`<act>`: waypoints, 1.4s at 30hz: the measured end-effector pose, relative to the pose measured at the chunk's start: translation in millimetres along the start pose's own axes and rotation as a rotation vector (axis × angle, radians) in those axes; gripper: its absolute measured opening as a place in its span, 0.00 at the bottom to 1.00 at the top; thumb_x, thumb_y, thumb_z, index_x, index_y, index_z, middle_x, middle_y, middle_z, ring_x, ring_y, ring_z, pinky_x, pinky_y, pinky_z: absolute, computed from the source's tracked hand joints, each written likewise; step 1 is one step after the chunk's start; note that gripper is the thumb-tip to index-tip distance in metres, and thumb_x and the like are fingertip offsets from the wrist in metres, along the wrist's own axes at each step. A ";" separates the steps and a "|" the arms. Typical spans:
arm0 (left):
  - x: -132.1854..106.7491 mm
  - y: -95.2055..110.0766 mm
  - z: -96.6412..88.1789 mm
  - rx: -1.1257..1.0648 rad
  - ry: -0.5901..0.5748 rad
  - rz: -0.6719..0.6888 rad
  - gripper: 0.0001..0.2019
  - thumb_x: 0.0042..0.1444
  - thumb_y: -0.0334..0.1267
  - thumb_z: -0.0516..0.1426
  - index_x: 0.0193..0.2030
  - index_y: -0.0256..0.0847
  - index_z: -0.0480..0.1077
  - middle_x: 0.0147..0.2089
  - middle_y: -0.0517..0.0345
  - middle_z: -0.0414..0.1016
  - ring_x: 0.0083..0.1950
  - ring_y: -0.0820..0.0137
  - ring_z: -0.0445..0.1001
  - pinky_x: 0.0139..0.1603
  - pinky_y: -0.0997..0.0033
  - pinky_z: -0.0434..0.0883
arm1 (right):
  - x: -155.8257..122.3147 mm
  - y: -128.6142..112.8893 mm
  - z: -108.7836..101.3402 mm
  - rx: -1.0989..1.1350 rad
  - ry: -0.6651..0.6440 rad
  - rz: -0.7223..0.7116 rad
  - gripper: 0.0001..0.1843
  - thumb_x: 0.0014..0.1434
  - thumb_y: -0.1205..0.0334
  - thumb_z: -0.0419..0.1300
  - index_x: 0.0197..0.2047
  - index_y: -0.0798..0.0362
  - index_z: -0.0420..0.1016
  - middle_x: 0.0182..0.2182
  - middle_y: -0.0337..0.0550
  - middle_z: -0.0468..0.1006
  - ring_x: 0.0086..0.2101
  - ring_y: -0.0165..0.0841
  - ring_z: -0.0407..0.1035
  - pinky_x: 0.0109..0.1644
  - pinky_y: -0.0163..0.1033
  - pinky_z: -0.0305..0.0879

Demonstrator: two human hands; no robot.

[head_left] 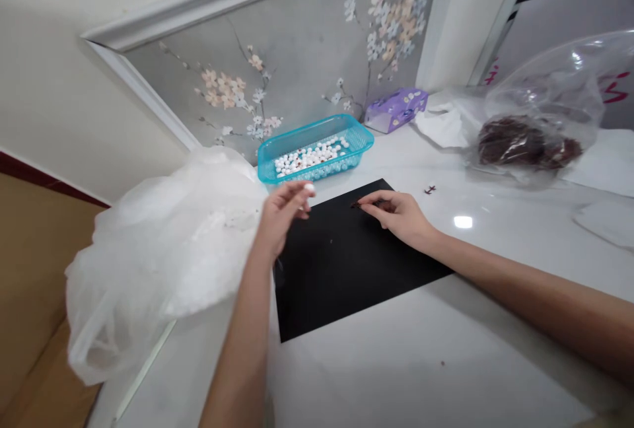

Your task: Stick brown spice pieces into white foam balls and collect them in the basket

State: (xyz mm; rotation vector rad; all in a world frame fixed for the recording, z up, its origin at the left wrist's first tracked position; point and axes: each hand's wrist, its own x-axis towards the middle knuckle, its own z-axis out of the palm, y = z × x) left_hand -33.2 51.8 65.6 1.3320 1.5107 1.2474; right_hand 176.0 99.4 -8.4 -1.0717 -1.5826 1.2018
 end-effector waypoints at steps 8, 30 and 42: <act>6.2 -55.2 32.8 -0.251 -0.220 -0.190 0.18 0.44 0.42 0.64 0.43 0.41 0.74 0.41 0.55 0.77 0.35 0.76 0.71 0.41 0.74 0.69 | 3.5 -2.1 -1.4 0.246 -0.032 0.094 0.16 0.47 0.51 0.64 0.32 0.56 0.73 0.25 0.38 0.70 0.17 0.20 0.54 0.19 0.31 0.51; 2.7 -44.8 51.3 -0.095 -0.272 -0.139 0.17 0.44 0.44 0.64 0.41 0.40 0.75 0.40 0.53 0.79 0.41 0.67 0.75 0.41 0.70 0.68 | 0.6 -11.0 -2.2 0.337 -0.220 0.073 0.16 0.51 0.50 0.61 0.29 0.55 0.66 0.24 0.33 0.64 0.16 0.18 0.53 0.20 0.32 0.49; 2.9 -45.8 51.3 -0.067 -0.221 -0.115 0.16 0.43 0.44 0.64 0.39 0.40 0.76 0.38 0.54 0.79 0.38 0.67 0.75 0.37 0.71 0.68 | 1.1 -9.6 -1.3 0.267 -0.272 0.063 0.18 0.50 0.47 0.61 0.29 0.55 0.66 0.23 0.33 0.63 0.17 0.19 0.53 0.19 0.31 0.50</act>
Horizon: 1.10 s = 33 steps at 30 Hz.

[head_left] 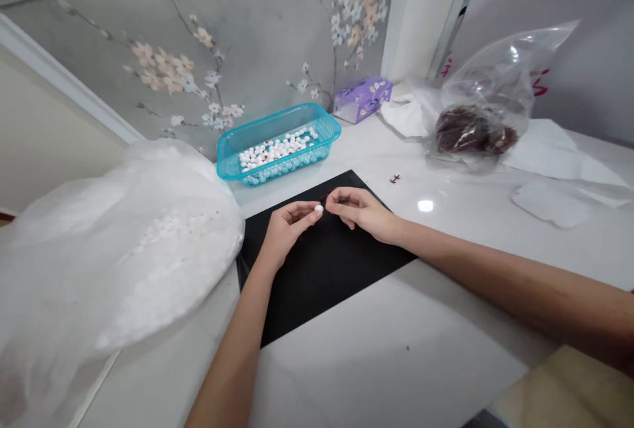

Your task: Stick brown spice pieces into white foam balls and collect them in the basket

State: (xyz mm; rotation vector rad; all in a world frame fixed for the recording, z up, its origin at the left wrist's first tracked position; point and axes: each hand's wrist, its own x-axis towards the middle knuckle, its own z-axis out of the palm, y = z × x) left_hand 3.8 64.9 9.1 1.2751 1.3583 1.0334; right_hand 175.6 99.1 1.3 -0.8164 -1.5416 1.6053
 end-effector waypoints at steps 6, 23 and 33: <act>-0.4 -1.5 -1.7 0.019 0.012 0.013 0.17 0.43 0.45 0.64 0.39 0.41 0.77 0.36 0.55 0.79 0.35 0.70 0.73 0.35 0.72 0.67 | 0.1 0.8 -0.7 -0.012 -0.006 0.004 0.18 0.50 0.47 0.61 0.30 0.56 0.68 0.24 0.33 0.65 0.18 0.20 0.53 0.19 0.31 0.50; -1.4 -5.7 -8.6 0.001 -0.020 0.031 0.14 0.45 0.44 0.64 0.39 0.44 0.78 0.31 0.58 0.77 0.32 0.75 0.68 0.32 0.76 0.63 | 1.2 6.6 -3.5 -0.103 -0.038 -0.061 0.17 0.50 0.50 0.62 0.31 0.56 0.68 0.25 0.35 0.67 0.20 0.20 0.51 0.22 0.31 0.45; -2.2 -8.6 -12.7 -0.061 -0.078 0.003 0.13 0.42 0.41 0.65 0.37 0.43 0.78 0.35 0.56 0.80 0.36 0.70 0.74 0.39 0.72 0.67 | 1.5 9.8 -1.7 -0.255 -0.034 -0.102 0.18 0.50 0.48 0.61 0.27 0.57 0.68 0.22 0.34 0.63 0.19 0.19 0.50 0.21 0.31 0.45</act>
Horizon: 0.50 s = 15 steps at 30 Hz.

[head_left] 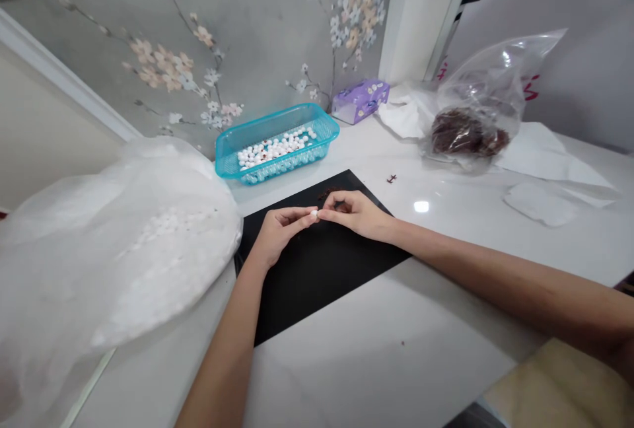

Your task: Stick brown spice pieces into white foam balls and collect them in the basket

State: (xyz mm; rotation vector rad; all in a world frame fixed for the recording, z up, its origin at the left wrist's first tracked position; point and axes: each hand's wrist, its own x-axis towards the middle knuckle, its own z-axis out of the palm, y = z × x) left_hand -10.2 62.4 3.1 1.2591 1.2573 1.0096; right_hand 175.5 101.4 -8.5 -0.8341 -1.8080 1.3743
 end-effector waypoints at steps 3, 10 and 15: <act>-0.3 -1.0 -2.8 -0.003 -0.034 -0.011 0.12 0.43 0.40 0.65 0.37 0.43 0.78 0.35 0.56 0.80 0.38 0.70 0.74 0.42 0.72 0.67 | -1.2 0.5 0.4 -0.053 0.005 -0.047 0.17 0.51 0.49 0.61 0.26 0.57 0.69 0.22 0.33 0.63 0.20 0.20 0.51 0.21 0.31 0.46; 0.1 3.2 -1.4 -0.012 -0.066 0.004 0.10 0.47 0.42 0.63 0.37 0.43 0.78 0.33 0.57 0.80 0.34 0.74 0.72 0.37 0.75 0.66 | -0.3 -6.7 -1.2 0.013 -0.021 0.079 0.22 0.52 0.43 0.58 0.25 0.57 0.68 0.18 0.32 0.59 0.18 0.20 0.48 0.20 0.31 0.43; 1.3 5.0 -0.2 -0.038 -0.059 -0.019 0.11 0.50 0.46 0.60 0.35 0.43 0.78 0.33 0.57 0.80 0.33 0.75 0.71 0.36 0.77 0.65 | 0.1 -10.4 -1.5 0.173 0.091 0.090 0.21 0.54 0.44 0.55 0.28 0.56 0.68 0.23 0.35 0.64 0.19 0.20 0.52 0.20 0.31 0.48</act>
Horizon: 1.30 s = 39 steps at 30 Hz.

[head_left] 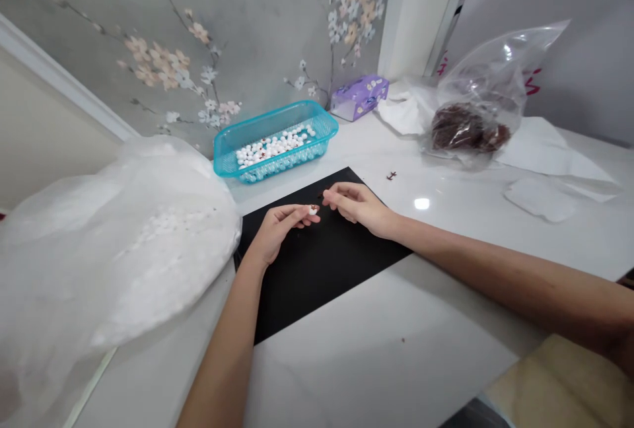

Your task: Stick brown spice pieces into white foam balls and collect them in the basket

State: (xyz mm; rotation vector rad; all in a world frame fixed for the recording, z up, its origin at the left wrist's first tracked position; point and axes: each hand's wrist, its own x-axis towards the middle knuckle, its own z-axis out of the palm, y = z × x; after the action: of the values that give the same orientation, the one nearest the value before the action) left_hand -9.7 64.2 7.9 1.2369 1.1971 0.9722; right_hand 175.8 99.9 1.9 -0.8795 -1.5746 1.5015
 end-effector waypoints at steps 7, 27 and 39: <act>1.4 0.2 2.3 0.059 -0.001 0.005 0.15 0.53 0.49 0.57 0.31 0.40 0.78 0.31 0.54 0.79 0.32 0.74 0.70 0.35 0.76 0.64 | -7.2 4.1 6.0 -0.198 0.053 -0.218 0.17 0.51 0.53 0.62 0.41 0.54 0.69 0.27 0.33 0.62 0.17 0.18 0.50 0.19 0.30 0.47; 6.1 -3.2 8.0 0.107 0.122 -0.022 0.26 0.57 0.56 0.46 0.32 0.37 0.77 0.31 0.51 0.78 0.30 0.70 0.71 0.33 0.72 0.66 | 19.8 -12.6 5.0 -0.676 0.201 -0.469 0.10 0.57 0.57 0.56 0.37 0.55 0.70 0.30 0.40 0.69 0.24 0.25 0.59 0.30 0.33 0.57; 4.5 -10.0 5.4 0.139 0.145 0.037 0.22 0.55 0.53 0.50 0.30 0.36 0.76 0.29 0.50 0.77 0.29 0.69 0.72 0.32 0.71 0.67 | 135.9 -66.5 96.1 -1.031 0.018 -0.637 0.14 0.60 0.65 0.51 0.50 0.58 0.64 0.46 0.48 0.70 0.44 0.36 0.66 0.42 0.38 0.61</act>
State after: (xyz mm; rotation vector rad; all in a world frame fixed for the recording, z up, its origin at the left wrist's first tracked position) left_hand -4.5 66.5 -2.9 1.3196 1.3788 1.0344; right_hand 29.9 171.3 77.5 -0.7610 -2.3370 0.1734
